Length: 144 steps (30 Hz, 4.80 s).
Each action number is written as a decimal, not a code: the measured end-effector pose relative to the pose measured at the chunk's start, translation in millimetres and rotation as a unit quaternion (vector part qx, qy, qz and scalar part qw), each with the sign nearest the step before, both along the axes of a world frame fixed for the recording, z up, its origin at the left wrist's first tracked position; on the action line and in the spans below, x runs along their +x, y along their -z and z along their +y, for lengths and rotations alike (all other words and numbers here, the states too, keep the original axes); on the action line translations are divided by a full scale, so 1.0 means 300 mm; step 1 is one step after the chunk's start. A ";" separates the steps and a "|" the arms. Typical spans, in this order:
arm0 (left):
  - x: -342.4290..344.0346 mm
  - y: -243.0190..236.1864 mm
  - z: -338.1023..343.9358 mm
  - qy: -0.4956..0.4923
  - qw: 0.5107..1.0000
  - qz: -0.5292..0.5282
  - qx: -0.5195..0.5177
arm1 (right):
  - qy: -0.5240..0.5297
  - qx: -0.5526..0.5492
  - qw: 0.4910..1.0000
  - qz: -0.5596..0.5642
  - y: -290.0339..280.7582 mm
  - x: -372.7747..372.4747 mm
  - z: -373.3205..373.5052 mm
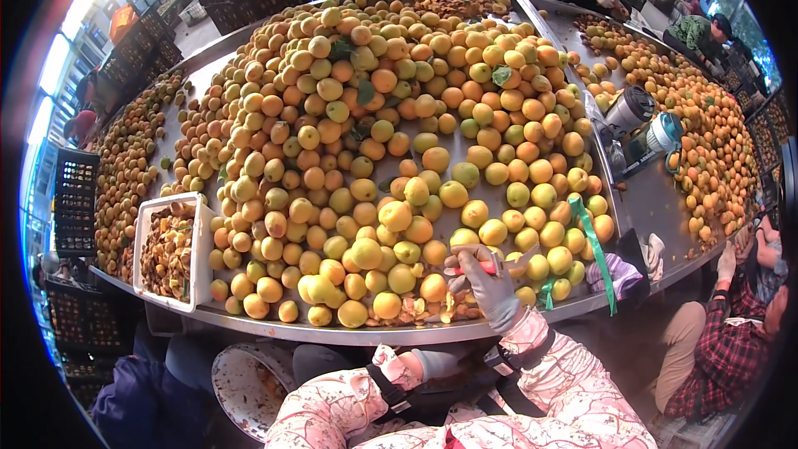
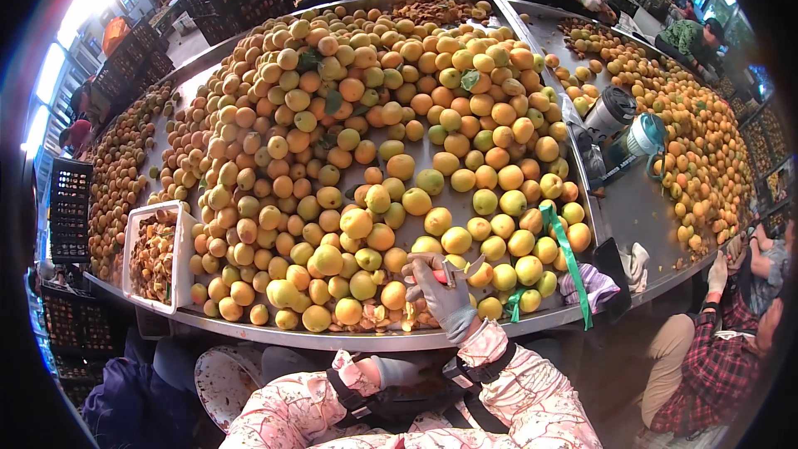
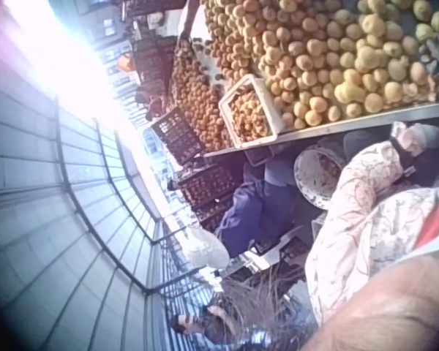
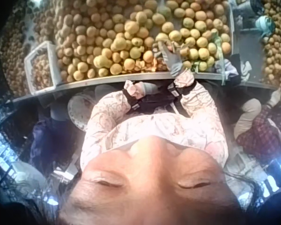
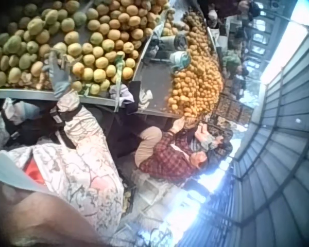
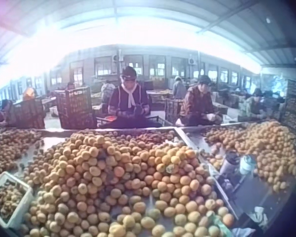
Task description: The person peels a large pile of yellow fruit, likely apricots or peaches, using a small red-handled knife. They hold each fruit in their left hand and carefully remove the skin with the knife in their right hand, dropping the peeled fruit into a container below.
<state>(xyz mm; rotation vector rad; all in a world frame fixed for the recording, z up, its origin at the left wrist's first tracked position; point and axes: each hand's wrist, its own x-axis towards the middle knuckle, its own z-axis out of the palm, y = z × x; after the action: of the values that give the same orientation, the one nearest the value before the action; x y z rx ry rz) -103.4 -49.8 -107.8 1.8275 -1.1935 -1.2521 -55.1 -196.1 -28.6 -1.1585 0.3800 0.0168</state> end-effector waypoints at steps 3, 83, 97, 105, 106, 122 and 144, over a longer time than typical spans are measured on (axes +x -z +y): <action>0.034 -0.029 -0.008 -0.014 0.989 0.114 0.090 | -0.027 -0.011 0.999 0.013 0.011 0.006 0.007; 0.022 -0.113 -0.004 -0.027 0.999 -0.003 0.029 | 0.049 0.004 0.998 -0.026 -0.035 0.089 -0.028; -0.003 -0.029 0.017 0.035 0.982 -0.183 -0.035 | 0.048 0.010 0.998 -0.040 -0.005 0.087 -0.015; 0.001 -0.018 0.020 0.058 0.982 -0.181 -0.019 | 0.046 0.025 0.998 -0.042 0.009 0.090 -0.009; -0.003 -0.010 0.025 0.052 0.981 -0.185 -0.015 | 0.044 0.026 0.998 -0.046 0.010 0.089 -0.008; 0.014 -0.077 0.002 0.050 0.983 -0.178 -0.012 | 0.046 0.010 0.998 -0.045 -0.007 0.081 -0.018; -0.023 0.047 0.024 0.008 0.987 -0.162 -0.020 | 0.034 0.010 0.998 -0.044 -0.005 0.086 0.001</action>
<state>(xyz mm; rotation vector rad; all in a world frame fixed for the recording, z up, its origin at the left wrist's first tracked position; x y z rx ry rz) -110.4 -42.6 -122.0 2.0489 -1.3942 -0.9550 -29.4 -195.7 -26.9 -1.1227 0.3408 -0.0899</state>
